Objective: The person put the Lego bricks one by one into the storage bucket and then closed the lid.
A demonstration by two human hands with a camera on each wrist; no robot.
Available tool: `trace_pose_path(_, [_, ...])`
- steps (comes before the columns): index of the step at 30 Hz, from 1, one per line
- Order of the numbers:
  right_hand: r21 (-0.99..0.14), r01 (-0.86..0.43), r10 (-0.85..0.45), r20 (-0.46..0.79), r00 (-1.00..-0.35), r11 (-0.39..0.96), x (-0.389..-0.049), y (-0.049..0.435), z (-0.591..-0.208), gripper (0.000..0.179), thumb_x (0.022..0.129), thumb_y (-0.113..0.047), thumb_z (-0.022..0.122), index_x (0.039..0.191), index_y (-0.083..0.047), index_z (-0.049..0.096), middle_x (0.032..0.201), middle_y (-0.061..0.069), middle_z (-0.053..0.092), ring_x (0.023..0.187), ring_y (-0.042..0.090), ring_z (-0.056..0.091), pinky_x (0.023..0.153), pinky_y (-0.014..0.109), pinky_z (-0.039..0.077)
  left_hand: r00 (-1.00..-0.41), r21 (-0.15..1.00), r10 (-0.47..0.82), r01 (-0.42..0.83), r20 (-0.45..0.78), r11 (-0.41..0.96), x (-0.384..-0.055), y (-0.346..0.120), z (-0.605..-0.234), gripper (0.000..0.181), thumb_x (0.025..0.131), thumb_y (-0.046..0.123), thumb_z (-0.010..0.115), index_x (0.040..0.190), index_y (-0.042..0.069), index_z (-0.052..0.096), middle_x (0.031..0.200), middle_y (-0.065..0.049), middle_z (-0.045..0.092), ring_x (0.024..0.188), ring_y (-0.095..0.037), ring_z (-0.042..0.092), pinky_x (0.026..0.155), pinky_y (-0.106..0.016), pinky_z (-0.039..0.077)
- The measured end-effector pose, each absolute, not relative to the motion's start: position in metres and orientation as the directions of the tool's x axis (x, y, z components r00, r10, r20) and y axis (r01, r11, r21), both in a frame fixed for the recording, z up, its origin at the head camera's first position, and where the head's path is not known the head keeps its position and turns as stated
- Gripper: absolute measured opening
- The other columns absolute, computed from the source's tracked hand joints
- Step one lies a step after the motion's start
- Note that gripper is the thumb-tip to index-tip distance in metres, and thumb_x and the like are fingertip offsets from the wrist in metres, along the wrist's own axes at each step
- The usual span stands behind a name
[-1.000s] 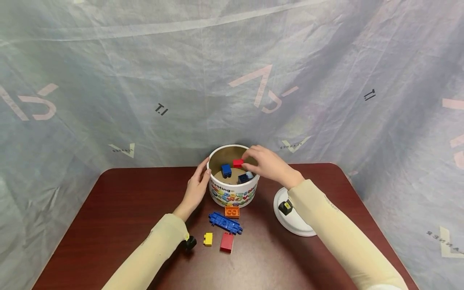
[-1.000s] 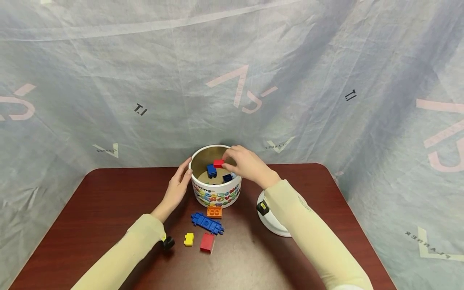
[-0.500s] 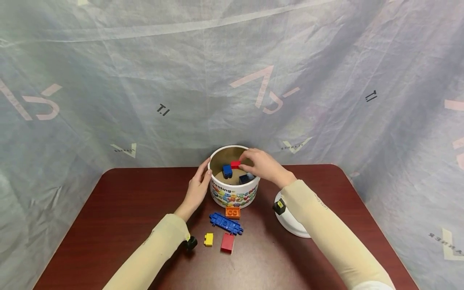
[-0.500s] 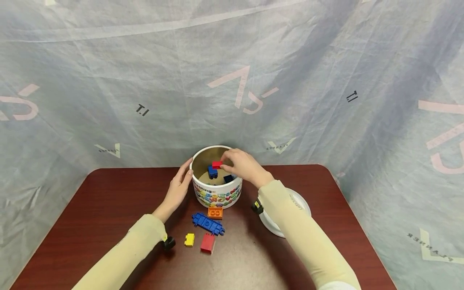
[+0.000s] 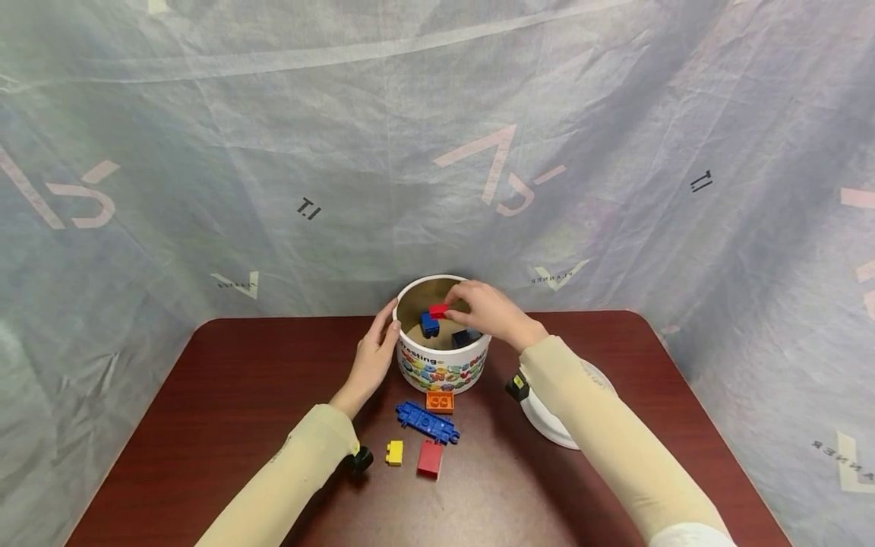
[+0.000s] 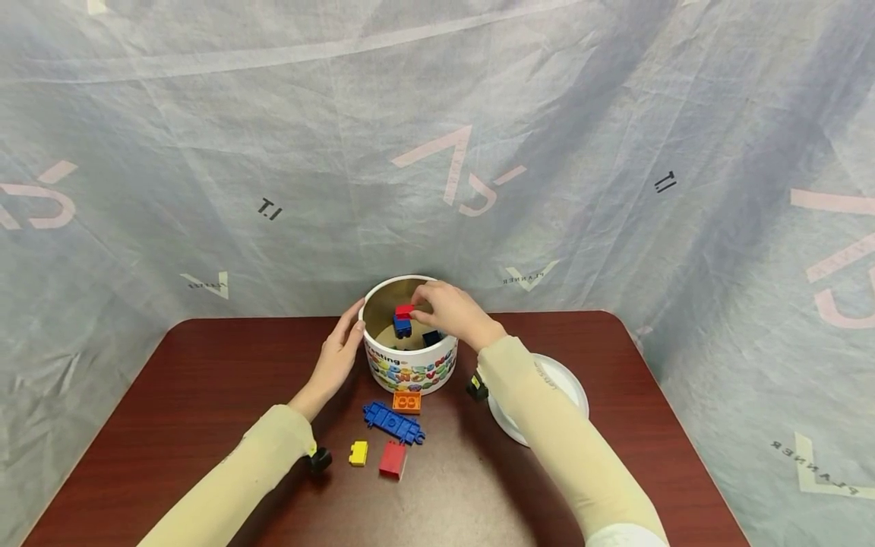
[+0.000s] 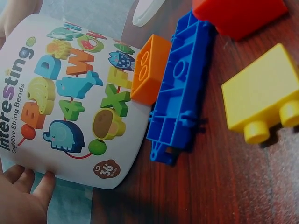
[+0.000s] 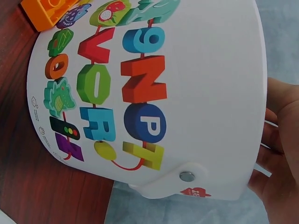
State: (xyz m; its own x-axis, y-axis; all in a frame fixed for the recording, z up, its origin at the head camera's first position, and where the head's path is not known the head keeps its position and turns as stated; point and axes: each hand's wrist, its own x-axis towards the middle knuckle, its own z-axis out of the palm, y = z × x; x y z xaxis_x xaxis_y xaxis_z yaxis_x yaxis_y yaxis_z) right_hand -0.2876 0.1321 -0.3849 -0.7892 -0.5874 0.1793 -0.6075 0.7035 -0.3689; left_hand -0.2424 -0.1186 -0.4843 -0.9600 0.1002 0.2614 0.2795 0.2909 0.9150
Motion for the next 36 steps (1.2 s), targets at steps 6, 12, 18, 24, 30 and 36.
trace_pose_path(6, [-0.354, -0.609, -0.593, 0.165, -0.788, 0.710, -0.288, 0.130, -0.386, 0.020, 0.099, -0.025, 0.074, 0.111, -0.009, 0.073, 0.113, 0.009, 0.072, 0.104, 0.029, 0.066, 0.090, 0.043, 0.055, -0.960, 0.914, 0.098, 0.279, 0.262, 0.293, -0.242, -0.118, -0.486, 0.052, 0.111, 0.031, 0.051, 0.162, 0.026, 0.039, 0.162, -0.010, 0.045, 0.144, -0.033, 0.049, 0.116, -0.058, 0.038])
trace_pose_path(12, [-0.340, -0.613, -0.596, 0.168, -0.786, 0.713, -0.290, 0.128, -0.386, 0.020, 0.099, -0.024, 0.074, 0.111, -0.009, 0.073, 0.111, 0.007, 0.072, 0.103, 0.027, 0.067, 0.089, 0.042, 0.055, -0.960, 0.916, 0.100, 0.278, 0.260, 0.289, -0.243, -0.118, -0.486, 0.052, 0.112, 0.032, 0.050, 0.162, 0.027, 0.039, 0.162, -0.010, 0.045, 0.144, -0.033, 0.048, 0.116, -0.058, 0.038])
trace_pose_path(18, [-0.335, -0.616, -0.601, 0.162, -0.783, 0.713, -0.293, 0.123, -0.391, 0.021, 0.099, -0.025, 0.074, 0.112, -0.009, 0.074, 0.112, 0.006, 0.073, 0.105, 0.024, 0.067, 0.092, 0.041, 0.056, -0.962, 0.925, 0.102, 0.271, 0.253, 0.265, -0.242, -0.117, -0.485, 0.052, 0.112, 0.031, 0.050, 0.162, 0.027, 0.039, 0.161, -0.014, 0.045, 0.143, -0.033, 0.049, 0.116, -0.058, 0.039])
trace_pose_path(24, [-0.355, -0.615, -0.604, 0.155, -0.782, 0.704, -0.291, 0.124, -0.395, 0.026, 0.100, -0.025, 0.072, 0.119, -0.007, 0.074, 0.118, 0.009, 0.072, 0.111, 0.028, 0.068, 0.095, 0.043, 0.056, -0.967, 0.932, 0.103, 0.253, 0.234, 0.259, -0.239, -0.115, -0.486, 0.053, 0.112, 0.026, 0.050, 0.163, 0.019, 0.037, 0.163, -0.015, 0.043, 0.145, -0.036, 0.046, 0.117, -0.058, 0.037])
trace_pose_path(30, [-0.347, -0.626, -0.597, 0.200, -0.777, 0.698, -0.283, 0.138, -0.391, 0.025, 0.100, -0.023, 0.073, 0.117, -0.006, 0.074, 0.116, 0.009, 0.072, 0.109, 0.028, 0.067, 0.094, 0.044, 0.056, -0.970, 0.934, 0.104, 0.242, 0.221, 0.264, -0.221, -0.110, -0.455, 0.052, 0.112, 0.017, 0.048, 0.162, 0.009, 0.037, 0.161, -0.022, 0.041, 0.144, -0.041, 0.046, 0.116, -0.060, 0.036])
trace_pose_path(36, [-0.333, -0.641, -0.588, 0.258, -0.767, 0.691, -0.274, 0.155, -0.384, 0.024, 0.100, -0.022, 0.073, 0.117, -0.005, 0.074, 0.116, 0.009, 0.071, 0.110, 0.028, 0.066, 0.095, 0.046, 0.055, -0.966, 0.932, 0.105, 0.255, 0.236, 0.256, -0.217, -0.111, -0.448, 0.052, 0.112, 0.015, 0.048, 0.162, 0.009, 0.037, 0.161, -0.023, 0.042, 0.143, -0.041, 0.047, 0.115, -0.060, 0.038])
